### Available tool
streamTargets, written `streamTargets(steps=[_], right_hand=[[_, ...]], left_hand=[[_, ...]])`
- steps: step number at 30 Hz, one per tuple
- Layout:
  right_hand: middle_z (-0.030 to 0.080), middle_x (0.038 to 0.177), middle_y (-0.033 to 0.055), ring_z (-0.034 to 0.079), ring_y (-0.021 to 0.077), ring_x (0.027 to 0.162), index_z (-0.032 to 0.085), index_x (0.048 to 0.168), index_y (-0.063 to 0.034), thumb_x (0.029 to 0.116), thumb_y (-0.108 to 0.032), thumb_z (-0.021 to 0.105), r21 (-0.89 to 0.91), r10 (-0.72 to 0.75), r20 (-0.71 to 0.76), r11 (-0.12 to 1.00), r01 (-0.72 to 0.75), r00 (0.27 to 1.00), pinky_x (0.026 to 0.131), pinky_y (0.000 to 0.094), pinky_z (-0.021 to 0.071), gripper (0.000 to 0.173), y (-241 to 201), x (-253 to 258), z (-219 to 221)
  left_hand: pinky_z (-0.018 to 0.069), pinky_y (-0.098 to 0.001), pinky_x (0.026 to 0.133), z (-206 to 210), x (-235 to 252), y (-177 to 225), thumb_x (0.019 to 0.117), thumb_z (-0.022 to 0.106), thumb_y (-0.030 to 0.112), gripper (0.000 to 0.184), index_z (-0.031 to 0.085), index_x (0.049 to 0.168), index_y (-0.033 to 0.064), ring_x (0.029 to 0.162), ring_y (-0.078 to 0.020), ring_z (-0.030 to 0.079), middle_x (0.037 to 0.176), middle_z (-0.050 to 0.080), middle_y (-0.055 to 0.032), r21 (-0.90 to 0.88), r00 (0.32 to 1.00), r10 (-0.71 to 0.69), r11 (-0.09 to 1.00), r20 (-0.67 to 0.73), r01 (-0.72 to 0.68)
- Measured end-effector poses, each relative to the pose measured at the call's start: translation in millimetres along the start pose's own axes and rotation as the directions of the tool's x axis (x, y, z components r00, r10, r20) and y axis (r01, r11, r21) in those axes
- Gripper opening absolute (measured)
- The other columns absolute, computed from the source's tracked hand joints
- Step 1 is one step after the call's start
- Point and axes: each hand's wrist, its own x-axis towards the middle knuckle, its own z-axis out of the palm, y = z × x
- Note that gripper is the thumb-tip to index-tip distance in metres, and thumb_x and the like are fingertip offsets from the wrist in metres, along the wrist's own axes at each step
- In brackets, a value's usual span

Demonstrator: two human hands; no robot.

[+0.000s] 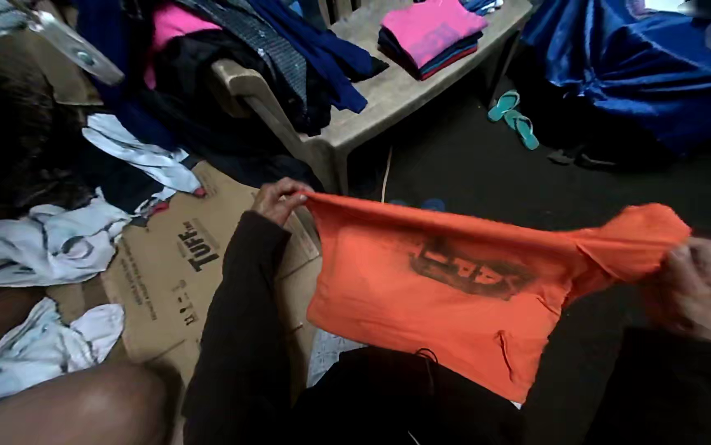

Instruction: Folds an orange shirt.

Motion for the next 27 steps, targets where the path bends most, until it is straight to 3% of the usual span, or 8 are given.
streamTargets(steps=[3, 5, 10, 13, 16, 20, 23, 27], right_hand=[[0.069, 0.102, -0.0218, 0.065, -0.0045, 0.088, 0.064, 0.117, -0.0336, 0.1068, -0.028, 0.053, 0.002, -0.077, 0.167, 0.997, 0.078, 0.983, 0.079, 0.0176, 0.0566, 0.015, -16.8, -63.8, -26.6], [0.07, 0.101, -0.0231, 0.065, -0.0061, 0.089, 0.067, 0.113, -0.0373, 0.1047, -0.032, 0.058, -0.007, 0.014, 0.273, 1.0, -0.013, 0.962, 0.08, 0.0153, 0.055, 0.014, -9.6, -101.2, -38.1], [0.072, 0.094, -0.0128, 0.067, 0.001, 0.086, 0.074, 0.102, -0.0224, 0.0998, -0.029, 0.061, -0.185, 0.392, 0.394, 0.92, -0.346, 0.831, 0.082, 0.0237, 0.0578, 0.015, 41.2, -162.2, -39.8], [0.067, 0.077, -0.0063, 0.066, 0.0035, 0.072, 0.068, 0.089, -0.0093, 0.102, -0.026, 0.05, -0.347, 0.6, 0.259, 0.789, -0.507, 0.757, 0.072, 0.0263, 0.0585, 0.028, 50.5, -169.0, -24.4], [0.07, 0.074, 0.0018, 0.068, 0.0098, 0.065, 0.068, 0.1, -0.002, 0.1098, -0.039, 0.039, -0.361, 0.7, 0.111, 0.689, -0.628, 0.705, 0.067, 0.0309, 0.0608, 0.048, 52.5, -163.7, -17.3], [0.068, 0.1, 0.0118, 0.066, 0.0193, 0.078, 0.055, 0.139, -0.0076, 0.1081, -0.058, 0.03, -0.252, 0.733, -0.156, 0.619, -0.744, 0.662, 0.071, 0.0414, 0.0568, 0.064, 67.5, -147.1, -5.8], [0.066, 0.114, 0.0099, 0.066, 0.0146, 0.088, 0.043, 0.149, -0.01, 0.109, -0.049, 0.039, -0.127, 0.682, -0.185, 0.697, -0.705, 0.707, 0.076, 0.0371, 0.057, 0.056, 79.2, -130.8, 10.1], [0.065, 0.115, 0.0103, 0.066, 0.0115, 0.085, 0.048, 0.145, -0.0041, 0.1048, -0.018, 0.056, 0.04, 0.59, -0.201, 0.803, -0.595, 0.782, 0.075, 0.0308, 0.0585, 0.043, 83.4, -113.6, 19.8]], left_hand=[[0.0511, -0.0365, 0.104, 5.2, -75.9, -6.1, 0.0887, 0.062, -0.001, 0.016, 0.071, 0.101, -0.0064, 0.116, -0.0185, 0.063, 0.122, 0.068, -0.0151, -0.173, 0.998, -0.061, 0.983, 0.011, 0.062], [0.0517, -0.0385, 0.103, 28.5, -119.4, -19.9, 0.086, 0.065, -0.004, 0.016, 0.074, 0.099, -0.0046, 0.117, -0.0202, 0.063, 0.124, 0.066, -0.0143, -0.234, 0.985, -0.166, 0.957, 0.05, 0.173], [0.0498, -0.0378, 0.105, 89.3, -163.1, -71.6, 0.0923, 0.067, 0.001, 0.022, 0.073, 0.113, -0.0024, 0.12, -0.0221, 0.062, 0.128, 0.066, -0.0172, -0.165, 0.908, -0.388, 0.896, 0.159, 0.412], [0.0493, -0.0424, 0.106, 93.6, -155.0, -58.3, 0.0979, 0.061, 0.002, 0.026, 0.069, 0.123, -0.0001, 0.12, -0.0257, 0.063, 0.131, 0.065, -0.0184, -0.051, 0.844, -0.508, 0.851, 0.173, 0.523], [0.0564, -0.0383, 0.09, 91.0, -144.0, -58.6, 0.104, 0.05, 0.003, 0.027, 0.065, 0.126, -0.0006, 0.098, -0.0197, 0.07, 0.12, 0.069, -0.0156, -0.146, 0.777, -0.628, 0.764, 0.054, 0.628], [0.0565, -0.0353, 0.081, 93.6, -117.1, -52.2, 0.1116, 0.042, 0.024, 0.037, 0.052, 0.14, 0.0031, 0.092, -0.0185, 0.07, 0.115, 0.07, -0.0156, -0.371, 0.708, -0.698, 0.634, 0.103, 0.679], [0.0543, -0.0367, 0.082, 106.0, -95.5, -55.4, 0.111, 0.044, 0.027, 0.042, 0.043, 0.15, 0.0128, 0.095, -0.0197, 0.066, 0.12, 0.065, -0.0162, -0.398, 0.711, -0.676, 0.608, 0.195, 0.687], [0.0567, -0.0393, 0.081, 110.4, -70.9, -64.6, 0.1008, 0.065, 0.018, 0.051, 0.047, 0.149, 0.0198, 0.095, -0.0204, 0.069, 0.122, 0.069, -0.014, -0.46, 0.775, -0.614, 0.652, 0.146, 0.603]])
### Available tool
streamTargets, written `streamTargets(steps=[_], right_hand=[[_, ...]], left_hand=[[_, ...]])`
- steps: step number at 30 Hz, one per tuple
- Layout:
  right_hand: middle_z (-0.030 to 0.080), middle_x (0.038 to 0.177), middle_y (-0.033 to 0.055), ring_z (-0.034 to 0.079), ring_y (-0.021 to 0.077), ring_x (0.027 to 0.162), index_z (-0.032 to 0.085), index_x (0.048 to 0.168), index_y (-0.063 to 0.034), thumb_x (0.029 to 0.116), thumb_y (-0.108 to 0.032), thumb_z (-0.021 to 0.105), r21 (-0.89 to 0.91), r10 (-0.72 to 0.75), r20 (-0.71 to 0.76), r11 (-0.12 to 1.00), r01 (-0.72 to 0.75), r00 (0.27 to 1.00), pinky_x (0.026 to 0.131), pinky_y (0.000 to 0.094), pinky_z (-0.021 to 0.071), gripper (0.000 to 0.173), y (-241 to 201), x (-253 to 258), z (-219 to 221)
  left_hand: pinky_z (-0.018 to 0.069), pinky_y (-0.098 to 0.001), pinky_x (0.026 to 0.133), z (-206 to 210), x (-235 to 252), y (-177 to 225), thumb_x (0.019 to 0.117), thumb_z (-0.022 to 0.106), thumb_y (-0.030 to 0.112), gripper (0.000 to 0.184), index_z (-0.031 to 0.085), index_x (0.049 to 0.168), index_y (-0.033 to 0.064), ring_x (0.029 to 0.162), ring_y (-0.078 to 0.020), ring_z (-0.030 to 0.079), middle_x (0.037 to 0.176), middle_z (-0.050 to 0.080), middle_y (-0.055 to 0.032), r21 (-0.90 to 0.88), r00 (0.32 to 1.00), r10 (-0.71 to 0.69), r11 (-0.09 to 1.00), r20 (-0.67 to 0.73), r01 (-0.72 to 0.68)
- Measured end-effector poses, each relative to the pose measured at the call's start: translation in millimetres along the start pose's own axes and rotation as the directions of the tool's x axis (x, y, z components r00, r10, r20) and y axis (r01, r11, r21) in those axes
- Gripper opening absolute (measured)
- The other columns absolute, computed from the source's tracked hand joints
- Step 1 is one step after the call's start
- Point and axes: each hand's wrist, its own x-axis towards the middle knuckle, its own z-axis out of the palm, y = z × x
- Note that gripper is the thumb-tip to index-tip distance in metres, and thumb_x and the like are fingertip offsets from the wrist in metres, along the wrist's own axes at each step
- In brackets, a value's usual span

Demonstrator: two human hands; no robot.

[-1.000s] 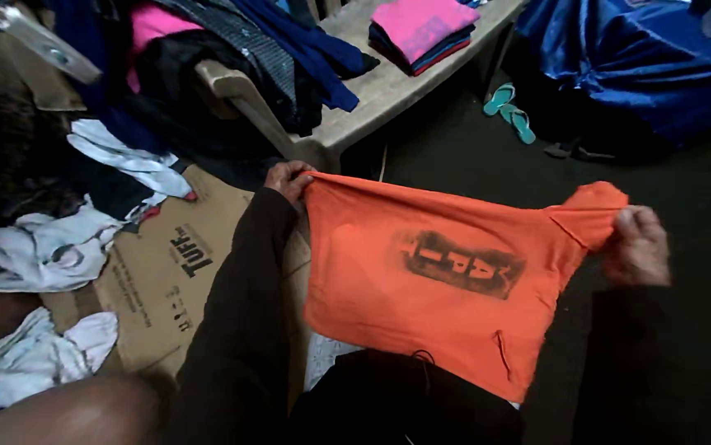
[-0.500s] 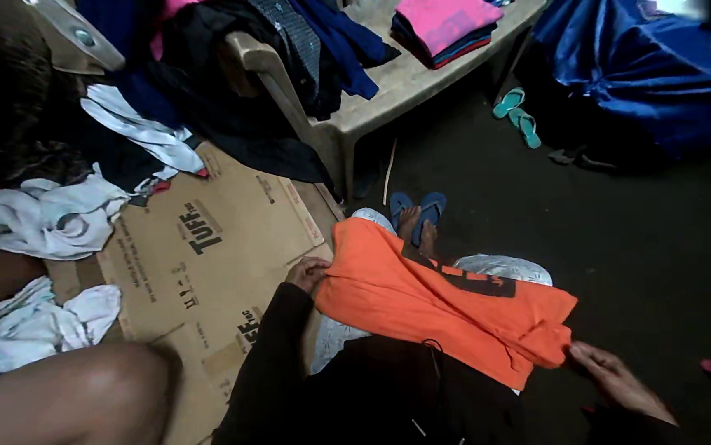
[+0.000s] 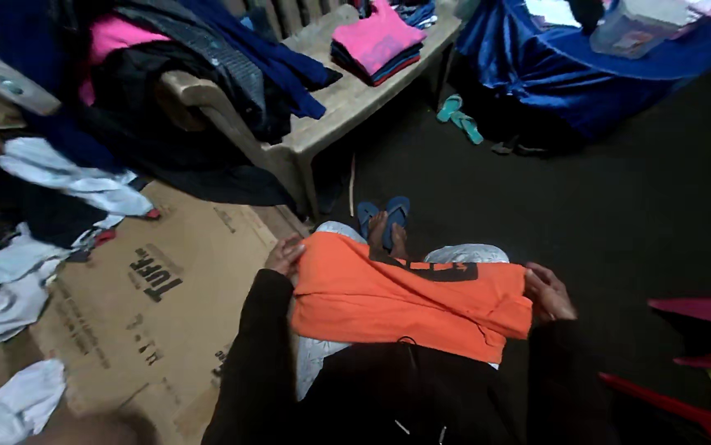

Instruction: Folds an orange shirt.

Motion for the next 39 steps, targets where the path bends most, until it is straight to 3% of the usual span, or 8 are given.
streamTargets(steps=[3, 8, 12, 18, 22, 30, 35, 39], right_hand=[[0.067, 0.114, 0.0114, 0.068, 0.0154, 0.086, 0.053, 0.141, -0.0045, 0.1037, -0.015, 0.056, 0.038, 0.013, -0.011, 0.999, -0.013, 1.0, 0.074, 0.0339, 0.0592, 0.038, -14.0, -2.6, 2.7], [0.066, 0.119, 0.0179, 0.069, 0.0238, 0.095, 0.051, 0.142, -0.006, 0.107, -0.024, 0.055, 0.021, 0.157, 0.02, 0.987, -0.157, 0.987, 0.079, 0.0404, 0.0597, 0.04, -8.4, -0.1, 9.6], [0.07, 0.103, 0.0158, 0.069, 0.0221, 0.083, 0.059, 0.134, -0.0042, 0.1014, -0.008, 0.06, 0.169, 0.092, -0.064, 0.982, -0.08, 0.994, 0.073, 0.0394, 0.0601, 0.032, 6.7, 3.1, 15.9], [0.068, 0.095, 0.0118, 0.065, 0.0172, 0.074, 0.061, 0.129, -0.0027, 0.1023, -0.004, 0.057, 0.23, 0.014, -0.151, 0.973, 0.021, 0.988, 0.066, 0.0337, 0.0569, 0.027, 2.9, -0.4, 2.5], [0.067, 0.088, 0.0077, 0.064, 0.0127, 0.068, 0.059, 0.126, -0.0028, 0.1022, -0.002, 0.054, 0.364, -0.012, -0.176, 0.928, 0.077, 0.984, 0.062, 0.0284, 0.0565, 0.025, -4.2, -14.3, 1.0], [0.071, 0.102, 0.0134, 0.069, 0.0186, 0.082, 0.05, 0.145, -0.0093, 0.1046, -0.012, 0.055, 0.228, 0.004, 0.043, 0.974, -0.013, 0.999, 0.074, 0.0359, 0.0591, 0.04, 2.2, -25.0, 6.1], [0.072, 0.106, 0.0143, 0.069, 0.0199, 0.087, 0.067, 0.123, -0.0014, 0.1019, -0.005, 0.057, 0.109, -0.067, -0.057, 0.991, 0.073, 0.996, 0.076, 0.037, 0.0592, 0.024, -4.4, -20.0, 7.8], [0.069, 0.098, 0.0123, 0.066, 0.0164, 0.079, 0.061, 0.125, -0.0001, 0.1025, -0.002, 0.055, 0.251, 0.004, -0.203, 0.967, 0.048, 0.979, 0.07, 0.0342, 0.0575, 0.023, 4.1, -10.6, -1.8]], left_hand=[[0.0569, -0.0305, 0.072, -0.5, -2.1, 16.3, 0.0994, 0.064, 0.009, 0.046, 0.053, 0.143, 0.0172, 0.085, -0.0127, 0.069, 0.115, 0.071, -0.0097, -0.003, 0.997, 0.073, 0.997, -0.001, -0.073], [0.0573, -0.0255, 0.079, -11.2, -8.3, 18.1, 0.0994, 0.055, 0.003, 0.037, 0.059, 0.136, 0.0032, 0.095, -0.0074, 0.068, 0.127, 0.067, -0.0087, 0.076, 0.98, 0.173, 0.981, 0.096, -0.18], [0.0589, -0.0202, 0.072, -18.9, -14.1, 17.5, 0.0973, 0.058, 0.003, 0.032, 0.058, 0.129, 0.0015, 0.085, -0.0016, 0.069, 0.11, 0.071, 0.0008, -0.031, 0.955, 0.286, 0.957, -0.08, -0.289], [0.0603, -0.0235, 0.082, -29.8, -39.9, 39.5, 0.1026, 0.047, -0.002, 0.027, 0.053, 0.128, 0.0039, 0.093, -0.0039, 0.07, 0.106, 0.07, 0.0066, -0.294, 0.874, 0.409, 0.829, -0.262, -0.476], [0.0603, -0.0224, 0.078, -18.1, -47.4, 33.0, 0.1034, 0.044, -0.002, 0.027, 0.053, 0.128, 0.0035, 0.09, -0.0028, 0.07, 0.104, 0.071, 0.0073, -0.307, 0.893, 0.344, 0.85, -0.29, -0.427], [0.0606, -0.0221, 0.073, -16.4, -39.5, 11.5, 0.1062, 0.041, 0.005, 0.029, 0.053, 0.132, 0.0073, 0.086, -0.0026, 0.071, 0.102, 0.071, 0.0077, -0.311, 0.952, 0.219, 0.908, -0.213, -0.279], [0.0602, -0.0218, 0.074, -25.0, -37.1, 7.9, 0.1049, 0.044, 0.003, 0.03, 0.053, 0.133, 0.0042, 0.087, -0.0025, 0.07, 0.106, 0.07, 0.0066, -0.284, 0.925, 0.264, 0.896, -0.274, -0.34], [0.0591, -0.0199, 0.075, -29.3, -40.4, 10.0, 0.1044, 0.044, 0.001, 0.032, 0.05, 0.136, 0.0019, 0.088, 0.0001, 0.069, 0.107, 0.068, 0.0072, -0.261, 0.9, 0.286, 0.888, -0.33, -0.378]])
